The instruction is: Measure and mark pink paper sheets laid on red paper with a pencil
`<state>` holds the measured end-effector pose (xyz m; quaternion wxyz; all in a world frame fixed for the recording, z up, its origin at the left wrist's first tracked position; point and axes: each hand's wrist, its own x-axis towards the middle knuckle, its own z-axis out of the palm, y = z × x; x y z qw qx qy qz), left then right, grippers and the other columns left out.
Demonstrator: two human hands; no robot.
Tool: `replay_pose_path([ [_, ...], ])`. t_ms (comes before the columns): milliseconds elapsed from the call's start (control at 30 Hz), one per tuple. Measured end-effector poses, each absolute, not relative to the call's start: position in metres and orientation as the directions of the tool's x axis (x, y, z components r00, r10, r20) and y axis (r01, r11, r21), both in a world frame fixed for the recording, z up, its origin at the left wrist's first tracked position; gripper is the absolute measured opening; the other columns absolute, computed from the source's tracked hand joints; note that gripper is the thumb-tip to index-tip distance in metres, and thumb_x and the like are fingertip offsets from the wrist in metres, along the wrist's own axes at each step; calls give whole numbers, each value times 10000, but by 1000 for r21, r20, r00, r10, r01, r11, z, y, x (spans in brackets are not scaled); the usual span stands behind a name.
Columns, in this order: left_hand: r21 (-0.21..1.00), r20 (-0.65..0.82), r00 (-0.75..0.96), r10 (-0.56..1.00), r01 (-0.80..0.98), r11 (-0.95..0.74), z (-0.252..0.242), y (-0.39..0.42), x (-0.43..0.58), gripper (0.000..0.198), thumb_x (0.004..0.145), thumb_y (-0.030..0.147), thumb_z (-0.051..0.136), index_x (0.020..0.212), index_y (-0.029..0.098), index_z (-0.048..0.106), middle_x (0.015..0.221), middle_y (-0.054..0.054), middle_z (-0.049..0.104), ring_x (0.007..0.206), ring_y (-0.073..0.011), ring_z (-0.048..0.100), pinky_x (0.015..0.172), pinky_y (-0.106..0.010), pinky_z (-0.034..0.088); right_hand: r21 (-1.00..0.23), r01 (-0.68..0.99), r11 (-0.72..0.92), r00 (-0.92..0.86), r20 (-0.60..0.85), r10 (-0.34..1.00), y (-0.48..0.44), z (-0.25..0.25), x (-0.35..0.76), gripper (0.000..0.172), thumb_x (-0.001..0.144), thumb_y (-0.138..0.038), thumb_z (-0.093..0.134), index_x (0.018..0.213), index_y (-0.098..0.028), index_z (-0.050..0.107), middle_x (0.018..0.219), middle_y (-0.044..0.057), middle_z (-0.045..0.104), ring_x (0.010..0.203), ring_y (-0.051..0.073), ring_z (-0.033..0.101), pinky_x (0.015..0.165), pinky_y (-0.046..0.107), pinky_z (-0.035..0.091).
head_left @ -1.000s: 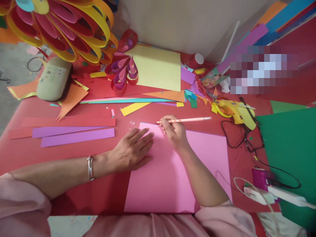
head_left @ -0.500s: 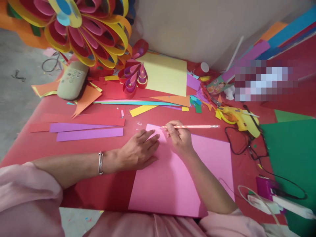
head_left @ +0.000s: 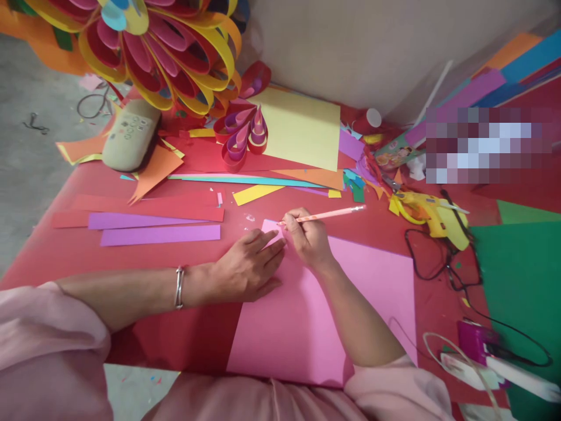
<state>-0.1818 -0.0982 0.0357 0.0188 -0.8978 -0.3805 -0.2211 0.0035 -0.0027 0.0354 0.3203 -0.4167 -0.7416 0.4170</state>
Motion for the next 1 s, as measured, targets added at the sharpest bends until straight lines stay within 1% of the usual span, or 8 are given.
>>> replay_pose_path([
  [233,113,426,613,665,694,-711,36,-97,-182,449,1031,424,577,1219,44,723,1308,-206,743,1281,-406,660,1005,-534,520,-878,356,320,-476,125,871,-3,36,2,289,1069,-422,507,893,-242,649,847,25,747,827,189,729,747,288,533],
  [533,134,423,615,666,684,-717,35,-97,-182,455,1034,424,582,1229,38,719,1305,-217,741,1285,-415,659,1003,-544,518,-857,370,359,-497,144,856,-2,35,3,299,1074,-409,492,892,-236,654,858,27,725,810,179,709,746,289,514],
  [700,145,417,617,667,680,-719,35,-98,-182,459,1021,415,611,1236,22,710,1308,-238,731,1275,-424,661,992,-551,514,-839,394,374,-499,146,854,-1,34,3,315,1081,-422,467,901,-239,650,871,34,723,837,188,702,764,300,515],
  [867,134,404,616,676,691,-710,34,-98,-181,448,1027,418,592,1243,45,714,1318,-229,729,1269,-420,662,997,-552,509,-824,415,385,-491,153,857,-2,35,2,334,1088,-441,445,904,-247,644,889,45,723,856,199,693,794,317,520],
  [1000,139,381,625,681,690,-711,34,-98,-182,454,1025,435,599,1255,61,715,1337,-227,721,1296,-422,645,1009,-554,505,-836,411,363,-500,127,857,-2,36,2,340,1088,-445,454,889,-245,644,866,39,718,832,194,690,771,309,517],
])
